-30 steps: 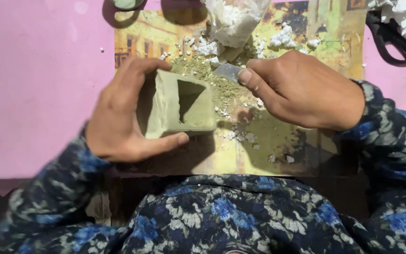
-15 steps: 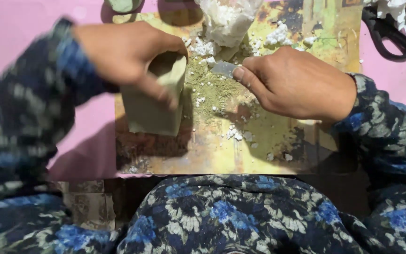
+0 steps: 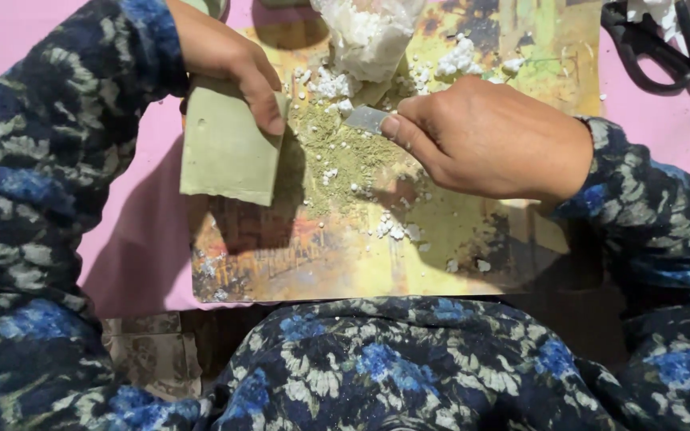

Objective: Carving the interior of a rectangular wax block using a utility knife.

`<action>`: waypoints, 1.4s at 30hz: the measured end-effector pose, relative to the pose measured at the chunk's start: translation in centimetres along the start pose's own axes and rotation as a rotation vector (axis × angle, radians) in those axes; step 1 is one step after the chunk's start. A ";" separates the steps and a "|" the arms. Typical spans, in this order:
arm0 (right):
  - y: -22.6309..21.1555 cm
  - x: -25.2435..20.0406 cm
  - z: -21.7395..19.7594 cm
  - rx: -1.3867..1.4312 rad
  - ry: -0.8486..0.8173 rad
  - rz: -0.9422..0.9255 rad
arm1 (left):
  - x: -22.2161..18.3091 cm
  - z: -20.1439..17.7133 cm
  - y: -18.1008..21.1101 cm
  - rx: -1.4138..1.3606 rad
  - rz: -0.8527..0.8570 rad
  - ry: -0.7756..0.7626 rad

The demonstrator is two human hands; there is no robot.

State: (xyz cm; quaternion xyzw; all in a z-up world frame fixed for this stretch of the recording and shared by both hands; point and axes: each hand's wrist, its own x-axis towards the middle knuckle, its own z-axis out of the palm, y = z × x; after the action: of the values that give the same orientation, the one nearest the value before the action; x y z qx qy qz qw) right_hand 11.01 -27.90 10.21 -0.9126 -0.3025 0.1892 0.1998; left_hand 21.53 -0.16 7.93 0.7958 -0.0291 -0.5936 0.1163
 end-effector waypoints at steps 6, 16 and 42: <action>0.1 -0.1 0.0 -0.019 -0.023 -0.007 | -0.4 -0.9 -4.5 -0.062 0.716 -0.118; -0.5 0.1 0.5 -0.032 0.002 -0.051 | -1.2 1.1 -5.4 -0.047 1.169 -0.055; 0.4 1.2 1.6 0.099 0.094 -0.138 | 1.2 4.2 -6.7 -0.079 1.460 0.509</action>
State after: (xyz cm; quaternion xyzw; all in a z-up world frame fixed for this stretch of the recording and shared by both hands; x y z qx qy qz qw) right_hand 11.33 -27.10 8.40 -0.8864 -0.3450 0.1470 0.2713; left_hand 17.30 5.54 4.23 0.6823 -0.4975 -0.1659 0.5094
